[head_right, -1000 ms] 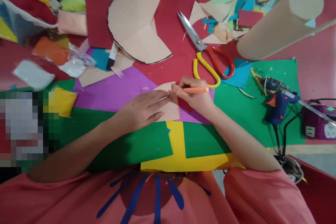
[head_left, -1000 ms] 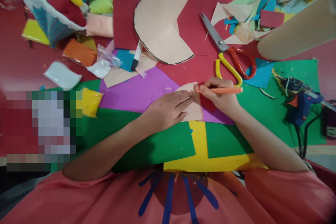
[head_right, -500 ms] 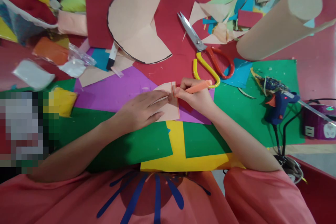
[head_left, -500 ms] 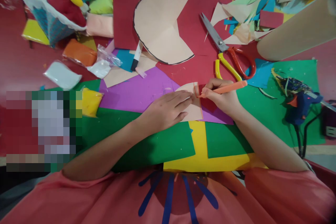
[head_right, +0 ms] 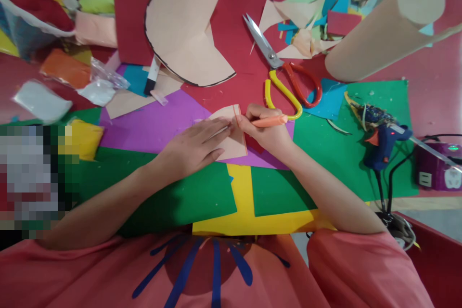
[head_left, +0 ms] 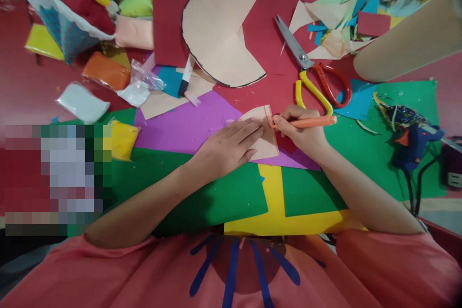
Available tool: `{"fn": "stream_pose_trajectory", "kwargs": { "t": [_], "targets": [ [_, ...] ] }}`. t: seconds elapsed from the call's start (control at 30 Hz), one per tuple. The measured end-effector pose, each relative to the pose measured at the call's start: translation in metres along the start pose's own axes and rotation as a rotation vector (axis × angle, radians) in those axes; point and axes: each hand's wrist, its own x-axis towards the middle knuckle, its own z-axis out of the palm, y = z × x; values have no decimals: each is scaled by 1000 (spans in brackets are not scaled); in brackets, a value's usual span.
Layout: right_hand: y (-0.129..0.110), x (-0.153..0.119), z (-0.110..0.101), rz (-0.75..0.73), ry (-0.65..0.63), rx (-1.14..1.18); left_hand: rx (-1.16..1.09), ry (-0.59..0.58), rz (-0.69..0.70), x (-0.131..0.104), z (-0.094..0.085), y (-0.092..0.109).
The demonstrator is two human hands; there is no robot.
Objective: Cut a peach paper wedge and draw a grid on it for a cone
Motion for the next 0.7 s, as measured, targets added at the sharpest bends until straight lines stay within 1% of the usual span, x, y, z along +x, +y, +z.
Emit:
{"fn": "stream_pose_trajectory", "kwargs": {
  "t": [0.17, 0.47, 0.63, 0.7],
  "targets": [
    [-1, 1, 2, 10, 12, -22, 7, 18, 13, 1, -1, 0],
    [-2, 1, 2, -15, -49, -19, -35, -32, -25, 1, -2, 0],
    [-3, 1, -2, 40, -113, 69, -47, -17, -15, 0, 0, -1],
    [-4, 2, -4, 59, -96, 125, -25, 2, -3, 0, 1, -1]
  ]
}}
